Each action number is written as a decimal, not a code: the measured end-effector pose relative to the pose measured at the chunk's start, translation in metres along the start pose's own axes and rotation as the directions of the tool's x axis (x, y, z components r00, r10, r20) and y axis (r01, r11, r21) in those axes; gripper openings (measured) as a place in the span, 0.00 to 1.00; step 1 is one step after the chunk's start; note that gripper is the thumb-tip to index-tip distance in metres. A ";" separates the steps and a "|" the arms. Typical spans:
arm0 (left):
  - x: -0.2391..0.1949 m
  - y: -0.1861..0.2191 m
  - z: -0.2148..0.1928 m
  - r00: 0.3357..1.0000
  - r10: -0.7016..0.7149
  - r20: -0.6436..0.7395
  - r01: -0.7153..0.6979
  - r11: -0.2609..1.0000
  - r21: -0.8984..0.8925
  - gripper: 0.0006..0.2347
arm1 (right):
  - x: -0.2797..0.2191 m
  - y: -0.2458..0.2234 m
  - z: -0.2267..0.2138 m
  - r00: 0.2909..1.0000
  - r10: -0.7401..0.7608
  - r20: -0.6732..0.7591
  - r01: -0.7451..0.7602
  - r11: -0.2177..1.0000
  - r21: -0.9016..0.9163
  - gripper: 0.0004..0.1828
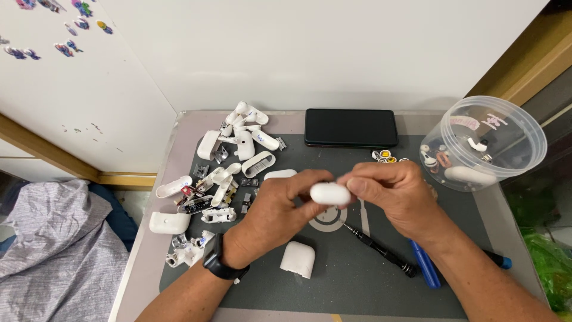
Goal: The person assembles a white wireless earbud charging case by inserting a circuit board and snapping the shell halves together. They then use a screwdriver to tighten a screw on the case. Finally, they sort through a pile of disassembled earbud parts on the table.
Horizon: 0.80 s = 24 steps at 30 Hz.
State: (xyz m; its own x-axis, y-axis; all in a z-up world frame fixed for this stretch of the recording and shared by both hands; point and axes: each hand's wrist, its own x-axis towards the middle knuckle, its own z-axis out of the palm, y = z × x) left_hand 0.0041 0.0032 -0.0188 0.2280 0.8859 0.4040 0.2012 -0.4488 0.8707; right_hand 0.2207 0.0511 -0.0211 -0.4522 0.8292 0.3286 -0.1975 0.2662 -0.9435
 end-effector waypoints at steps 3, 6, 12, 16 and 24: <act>0.004 0.017 0.003 0.999 -0.018 -0.033 0.015 0.996 -0.090 0.13 | -0.004 -0.002 0.010 0.998 0.020 -0.052 -0.020 1.000 0.010 0.16; -0.002 -0.003 0.004 0.997 -0.077 0.002 0.076 0.983 -0.167 0.11 | -0.001 -0.006 0.010 0.998 0.012 -0.054 -0.015 0.998 -0.060 0.18; -0.001 -0.006 0.001 0.979 -0.179 0.093 0.200 0.919 -0.339 0.12 | 0.001 -0.013 0.013 0.999 -0.001 -0.032 -0.003 0.994 -0.114 0.17; -0.001 -0.004 0.000 0.968 -0.221 0.122 0.251 0.901 -0.354 0.12 | -0.001 -0.001 0.008 0.999 0.014 -0.049 -0.020 0.992 -0.126 0.17; -0.001 -0.005 0.001 0.975 -0.182 0.124 0.213 0.922 -0.324 0.12 | -0.003 0.004 0.010 0.994 0.047 -0.103 -0.056 0.994 -0.090 0.19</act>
State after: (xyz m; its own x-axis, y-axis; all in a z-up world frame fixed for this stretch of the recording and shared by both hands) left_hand 0.0041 0.0041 -0.0238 0.3041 0.9313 0.2007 -0.0745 -0.1868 0.9796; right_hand 0.2128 0.0450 -0.0254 -0.3691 0.8869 0.2778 -0.0922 0.2625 -0.9605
